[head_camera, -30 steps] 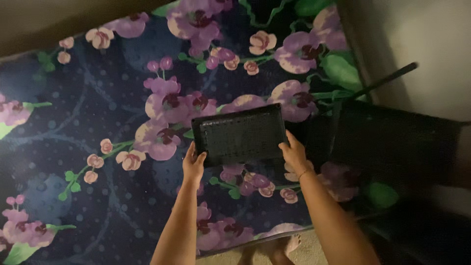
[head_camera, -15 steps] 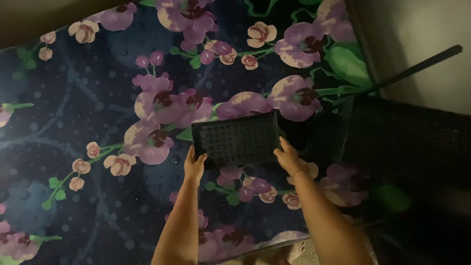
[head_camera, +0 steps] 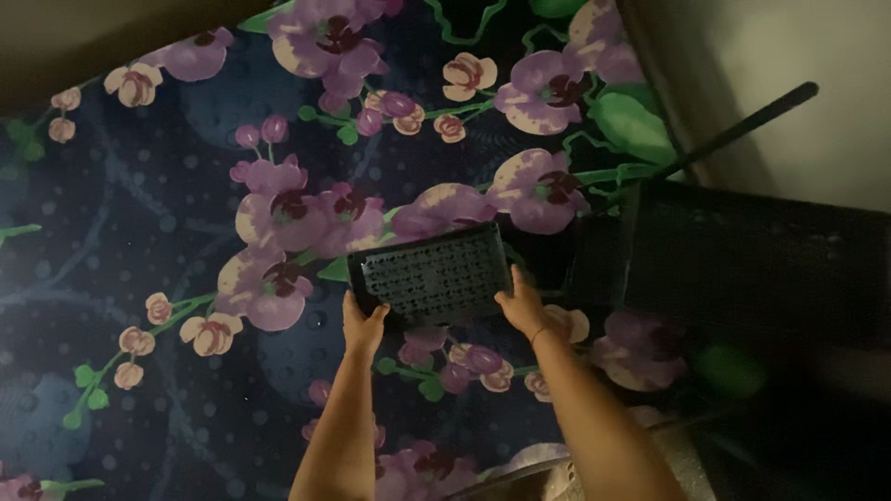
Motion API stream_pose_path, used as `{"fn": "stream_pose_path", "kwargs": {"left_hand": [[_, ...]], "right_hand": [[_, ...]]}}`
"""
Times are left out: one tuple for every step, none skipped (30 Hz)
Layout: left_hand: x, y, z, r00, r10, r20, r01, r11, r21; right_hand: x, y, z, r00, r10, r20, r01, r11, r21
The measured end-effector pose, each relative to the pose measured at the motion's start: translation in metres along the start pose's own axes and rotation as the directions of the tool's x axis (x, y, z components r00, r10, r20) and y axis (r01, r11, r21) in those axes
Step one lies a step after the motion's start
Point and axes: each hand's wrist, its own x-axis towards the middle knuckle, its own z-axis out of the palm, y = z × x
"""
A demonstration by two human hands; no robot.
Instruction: The person assembles black plastic crates by hand on a floral-patterned table. They pick up crate parts, align them, and snap them together, then stack the assembled crates.
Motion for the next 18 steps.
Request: {"fn": "stream_pose_path", "kwargs": {"left_hand": [[-0.001, 0.003, 0.001, 0.998, 0.043, -0.044, -0.036, 0.990, 0.137], [-0.003, 0.006, 0.003, 0.992, 0.093, -0.082, -0.067, 0.960, 0.273], [-0.006, 0.009, 0.005, 0.988, 0.134, -0.080, -0.108, 0.957, 0.268], [-0.010, 0.015, 0.007, 0.982, 0.174, -0.079, -0.148, 0.953, 0.263], [-0.018, 0.022, 0.009, 0.974, 0.214, -0.077, -0.188, 0.948, 0.258], [-0.026, 0.034, 0.015, 0.957, 0.283, -0.061, -0.276, 0.956, 0.102], [-0.037, 0.047, 0.022, 0.936, 0.349, -0.055, -0.352, 0.935, -0.055], [-0.049, 0.063, 0.028, 0.909, 0.412, -0.060, -0.415, 0.885, -0.212], [-0.063, 0.078, 0.031, 0.950, 0.308, 0.047, -0.276, 0.902, -0.331], [-0.081, 0.094, 0.032, 0.964, 0.208, 0.165, -0.120, 0.896, -0.428], [-0.098, 0.114, 0.037, 0.949, 0.116, 0.293, 0.048, 0.865, -0.499], [-0.116, 0.135, 0.042, 0.932, 0.279, 0.231, -0.171, 0.901, -0.398], [-0.131, 0.156, 0.047, 0.875, 0.447, 0.184, -0.389, 0.877, -0.281], [-0.145, 0.176, 0.050, 0.781, 0.605, 0.158, -0.586, 0.796, -0.152], [-0.159, 0.195, 0.053, 0.746, 0.625, 0.230, -0.602, 0.780, -0.169], [-0.171, 0.211, 0.056, 0.705, 0.643, 0.300, -0.617, 0.764, -0.188], [-0.182, 0.223, 0.062, 0.663, 0.650, 0.371, -0.625, 0.754, -0.204], [-0.189, 0.235, 0.071, 0.609, 0.692, 0.388, -0.687, 0.705, -0.178]], "right_hand": [[-0.002, -0.001, 0.000, 0.999, 0.038, 0.010, -0.037, 0.999, -0.011], [-0.008, -0.002, 0.000, 0.995, -0.083, -0.063, 0.080, 0.996, -0.042], [-0.016, -0.003, -0.002, 0.970, -0.203, -0.134, 0.194, 0.978, -0.083], [-0.024, -0.006, -0.006, 0.926, -0.322, -0.197, 0.301, 0.945, -0.132], [-0.034, -0.011, -0.012, 0.954, -0.261, -0.148, 0.250, 0.964, -0.091], [-0.048, -0.016, -0.019, 0.975, -0.200, -0.095, 0.196, 0.979, -0.052], [-0.064, -0.021, -0.027, 0.990, -0.138, -0.036, 0.137, 0.990, -0.013], [-0.079, -0.028, -0.037, 0.974, -0.215, -0.077, 0.211, 0.976, -0.053], [-0.095, -0.036, -0.048, 0.950, -0.289, -0.117, 0.279, 0.955, -0.095], [-0.113, -0.044, -0.060, 0.919, -0.363, -0.153, 0.343, 0.929, -0.140], [-0.131, -0.051, -0.075, 0.944, -0.285, -0.166, 0.286, 0.958, -0.018], [-0.149, -0.057, -0.091, 0.964, -0.206, -0.168, 0.226, 0.969, 0.105], [-0.162, -0.064, -0.106, 0.977, -0.133, -0.165, 0.169, 0.959, 0.228], [-0.173, -0.070, -0.122, 0.960, -0.115, -0.257, 0.164, 0.970, 0.180], [-0.185, -0.074, -0.139, 0.934, -0.095, -0.345, 0.148, 0.980, 0.131], [-0.192, -0.080, -0.153, 0.899, -0.080, -0.430, 0.127, 0.988, 0.083], [-0.198, -0.084, -0.163, 0.851, -0.089, -0.518, 0.163, 0.982, 0.099], [-0.200, -0.088, -0.173, 0.793, -0.095, -0.601, 0.200, 0.974, 0.110]]}}
